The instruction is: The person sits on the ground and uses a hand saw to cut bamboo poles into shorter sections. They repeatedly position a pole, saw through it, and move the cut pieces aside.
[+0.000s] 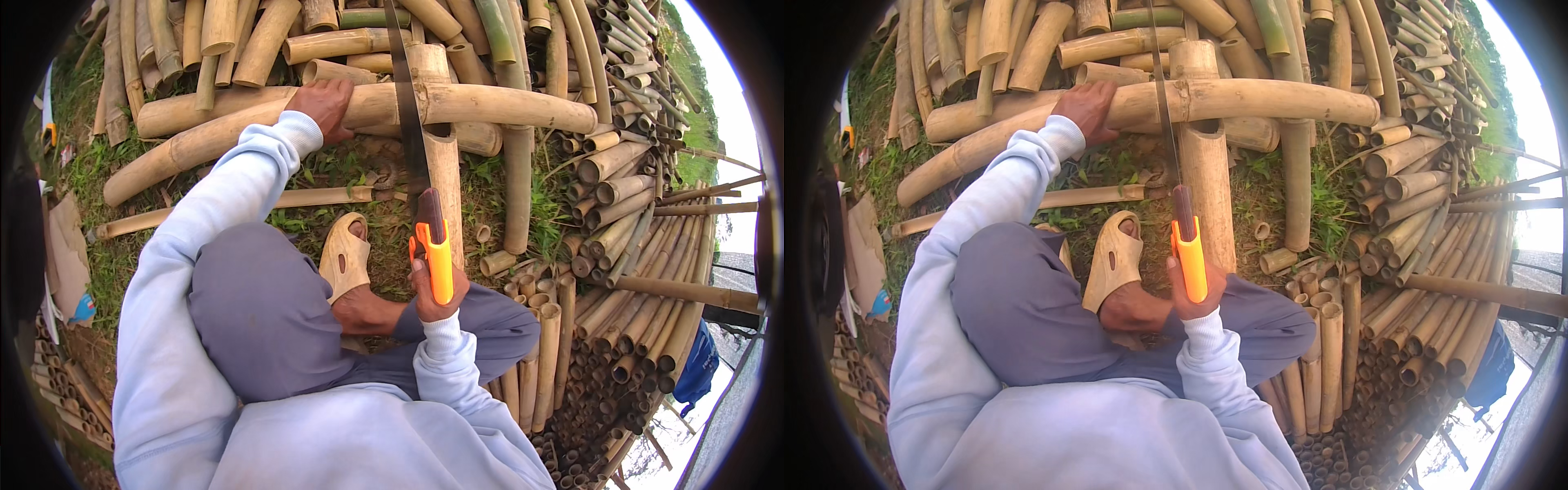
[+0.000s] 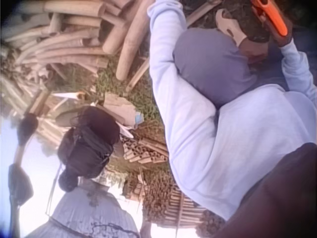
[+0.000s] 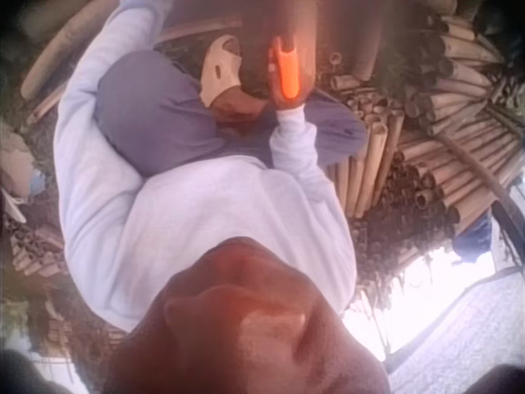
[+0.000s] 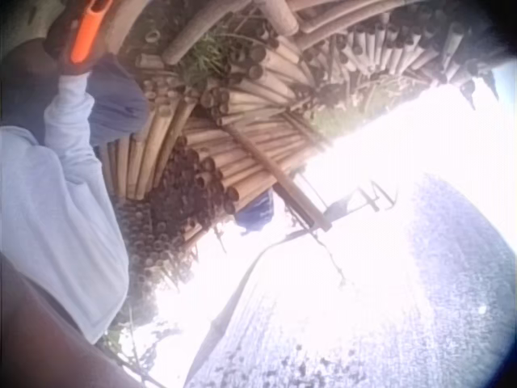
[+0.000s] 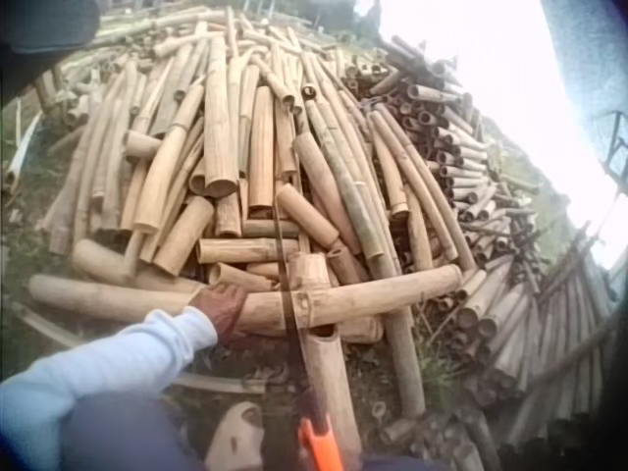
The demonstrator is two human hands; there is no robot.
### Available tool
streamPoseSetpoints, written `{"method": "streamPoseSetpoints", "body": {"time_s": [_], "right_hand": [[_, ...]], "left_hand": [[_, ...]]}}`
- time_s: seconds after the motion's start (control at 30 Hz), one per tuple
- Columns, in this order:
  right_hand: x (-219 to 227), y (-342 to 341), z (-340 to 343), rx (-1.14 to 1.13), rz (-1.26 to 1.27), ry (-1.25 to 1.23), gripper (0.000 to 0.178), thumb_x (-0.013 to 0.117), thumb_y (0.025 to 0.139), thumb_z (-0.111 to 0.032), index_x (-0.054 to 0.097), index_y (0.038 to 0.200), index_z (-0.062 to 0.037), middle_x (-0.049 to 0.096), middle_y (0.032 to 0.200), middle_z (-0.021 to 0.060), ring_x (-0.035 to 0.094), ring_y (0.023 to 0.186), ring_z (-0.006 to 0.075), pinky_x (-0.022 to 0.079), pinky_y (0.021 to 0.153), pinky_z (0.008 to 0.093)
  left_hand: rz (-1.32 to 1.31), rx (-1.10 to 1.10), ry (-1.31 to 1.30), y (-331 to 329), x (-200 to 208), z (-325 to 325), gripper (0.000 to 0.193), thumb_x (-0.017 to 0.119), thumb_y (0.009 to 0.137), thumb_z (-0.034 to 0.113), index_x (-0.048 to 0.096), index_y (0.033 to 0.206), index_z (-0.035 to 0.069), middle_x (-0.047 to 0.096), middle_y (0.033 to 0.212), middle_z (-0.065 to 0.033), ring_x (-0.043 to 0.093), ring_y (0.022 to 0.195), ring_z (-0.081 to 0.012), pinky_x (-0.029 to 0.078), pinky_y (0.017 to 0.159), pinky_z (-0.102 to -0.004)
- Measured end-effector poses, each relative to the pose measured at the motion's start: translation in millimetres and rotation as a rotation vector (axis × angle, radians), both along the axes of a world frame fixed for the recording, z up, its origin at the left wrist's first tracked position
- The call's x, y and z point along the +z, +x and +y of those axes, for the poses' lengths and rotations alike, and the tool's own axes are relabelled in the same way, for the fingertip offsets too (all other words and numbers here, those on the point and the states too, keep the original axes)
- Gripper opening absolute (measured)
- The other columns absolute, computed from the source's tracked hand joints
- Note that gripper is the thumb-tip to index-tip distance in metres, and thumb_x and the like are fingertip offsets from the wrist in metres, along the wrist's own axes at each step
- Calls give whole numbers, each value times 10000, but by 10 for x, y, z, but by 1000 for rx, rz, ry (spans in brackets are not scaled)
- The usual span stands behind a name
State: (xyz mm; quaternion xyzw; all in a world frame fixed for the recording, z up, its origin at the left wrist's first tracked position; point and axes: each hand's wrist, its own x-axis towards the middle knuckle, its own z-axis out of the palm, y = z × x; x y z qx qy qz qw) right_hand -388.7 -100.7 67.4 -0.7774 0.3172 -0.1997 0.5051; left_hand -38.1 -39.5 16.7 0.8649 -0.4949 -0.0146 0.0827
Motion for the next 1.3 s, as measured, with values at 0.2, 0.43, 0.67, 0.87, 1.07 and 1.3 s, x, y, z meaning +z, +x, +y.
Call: {"method": "streamPoseSetpoints", "body": {"time_s": [0.2, 0.43, 0.67, 0.87, 1.07, 1.3], "right_hand": [[91, -197, 113, 56, 8, -61, 178, 717, 870, 4, 724, 1044, 42, 662, 711, 121, 653, 591, 240, 496, 590, 334], [83, 122, -31, 50, 14, -72, 81, 723, 895, -22, 709, 954, 32, 632, 635, 90, 625, 535, 189, 470, 533, 327], [160, 73, -58, 105, 36, -36, 100, 722, 905, -33, 703, 972, 39, 662, 693, 90, 643, 580, 190, 497, 577, 320], [177, -42, -103, 169, 77, -151, 75, 720, 895, -29, 709, 955, 15, 619, 630, 110, 631, 537, 210, 478, 539, 333], [199, 446, -214, 141, 38, -4, 133, 717, 938, -80, 653, 869, 13, 566, 611, 66, 530, 528, 150, 419, 523, 324], [309, -128, 23, 195, 15, -133, 266, 697, 884, -11, 718, 1144, 44, 658, 693, 122, 656, 587, 225, 514, 600, 336]], "left_hand": [[33, 14, 13, -17, 45, 4, 659, 884, 687, 339, 528, 1156, 44, 663, 1101, -170, 673, 1063, -358, 538, 953, -429], [12, -2, 21, -73, 24, -29, 636, 898, 714, 372, 547, 1117, 26, 673, 1102, -177, 668, 1083, -352, 548, 954, -417], [21, -17, 12, 13, 41, -4, 637, 893, 713, 376, 549, 1117, 25, 670, 1113, -181, 667, 1084, -355, 550, 948, -424], [24, 12, 56, -51, 49, -67, 639, 880, 723, 389, 549, 1128, 22, 681, 1104, -193, 679, 1083, -359, 554, 955, -413], [52, 1, -23, 78, -94, 9, 649, 880, 668, 343, 558, 1150, 49, 688, 1113, -187, 675, 1057, -388, 541, 948, -439], [25, 41, 44, 9, -72, 1, 639, 882, 685, 340, 554, 1146, 43, 683, 1087, -176, 682, 1039, -368, 540, 944, -431]]}}
